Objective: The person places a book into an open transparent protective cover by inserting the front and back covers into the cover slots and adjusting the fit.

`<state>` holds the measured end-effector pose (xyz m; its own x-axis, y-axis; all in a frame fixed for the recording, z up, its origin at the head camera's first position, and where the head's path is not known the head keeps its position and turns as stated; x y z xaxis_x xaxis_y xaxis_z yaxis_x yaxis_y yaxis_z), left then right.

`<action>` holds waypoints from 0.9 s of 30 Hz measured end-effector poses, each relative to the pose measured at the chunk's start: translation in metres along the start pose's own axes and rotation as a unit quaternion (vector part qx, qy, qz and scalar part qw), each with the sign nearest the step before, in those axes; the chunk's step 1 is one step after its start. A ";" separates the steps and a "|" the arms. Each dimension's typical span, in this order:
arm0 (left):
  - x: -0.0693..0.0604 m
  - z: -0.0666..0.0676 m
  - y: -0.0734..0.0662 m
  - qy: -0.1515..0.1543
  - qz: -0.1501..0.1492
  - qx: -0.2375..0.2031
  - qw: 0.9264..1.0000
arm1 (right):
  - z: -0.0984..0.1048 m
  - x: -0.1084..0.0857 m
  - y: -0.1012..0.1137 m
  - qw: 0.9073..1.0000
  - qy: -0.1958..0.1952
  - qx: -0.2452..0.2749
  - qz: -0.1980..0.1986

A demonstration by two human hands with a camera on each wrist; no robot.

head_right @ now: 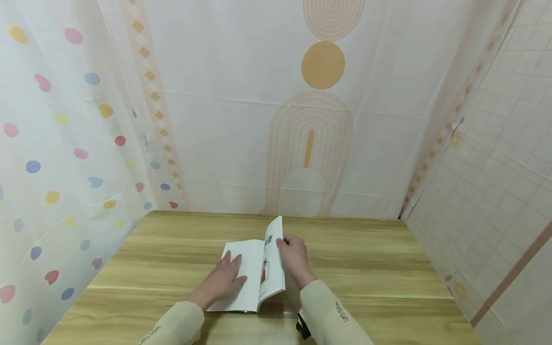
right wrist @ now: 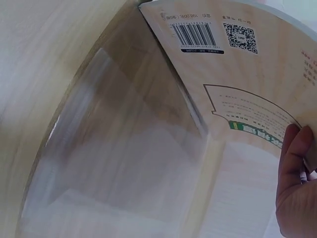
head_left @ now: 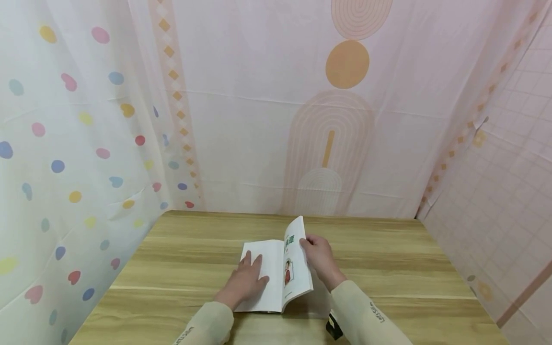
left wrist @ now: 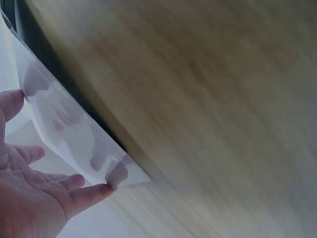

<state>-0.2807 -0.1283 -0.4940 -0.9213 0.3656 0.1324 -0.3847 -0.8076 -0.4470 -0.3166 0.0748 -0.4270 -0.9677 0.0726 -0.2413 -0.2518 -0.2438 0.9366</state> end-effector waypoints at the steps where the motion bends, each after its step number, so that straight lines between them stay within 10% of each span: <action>1: 0.000 0.000 0.000 0.001 -0.003 0.001 1.000 | -0.001 0.000 0.000 1.000 0.002 -0.001 0.001; 27: 0.003 0.003 -0.005 0.015 -0.023 0.056 0.998 | -0.010 -0.004 0.001 0.998 0.066 0.009 -0.023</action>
<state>-0.2811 -0.1245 -0.4884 -0.9014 0.4152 0.1228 -0.4314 -0.8361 -0.3390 -0.3130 0.0642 -0.4274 -0.9482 -0.0452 -0.3143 -0.2967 -0.2264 0.9277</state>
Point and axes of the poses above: each hand's wrist, its own x-axis towards the middle knuckle, its own z-axis out of the back of the hand, y = z × x, the point moved 4 cm from there along x, towards the middle knuckle, and after that the axes turned 15 degrees about -z, right-handed, at the moved point
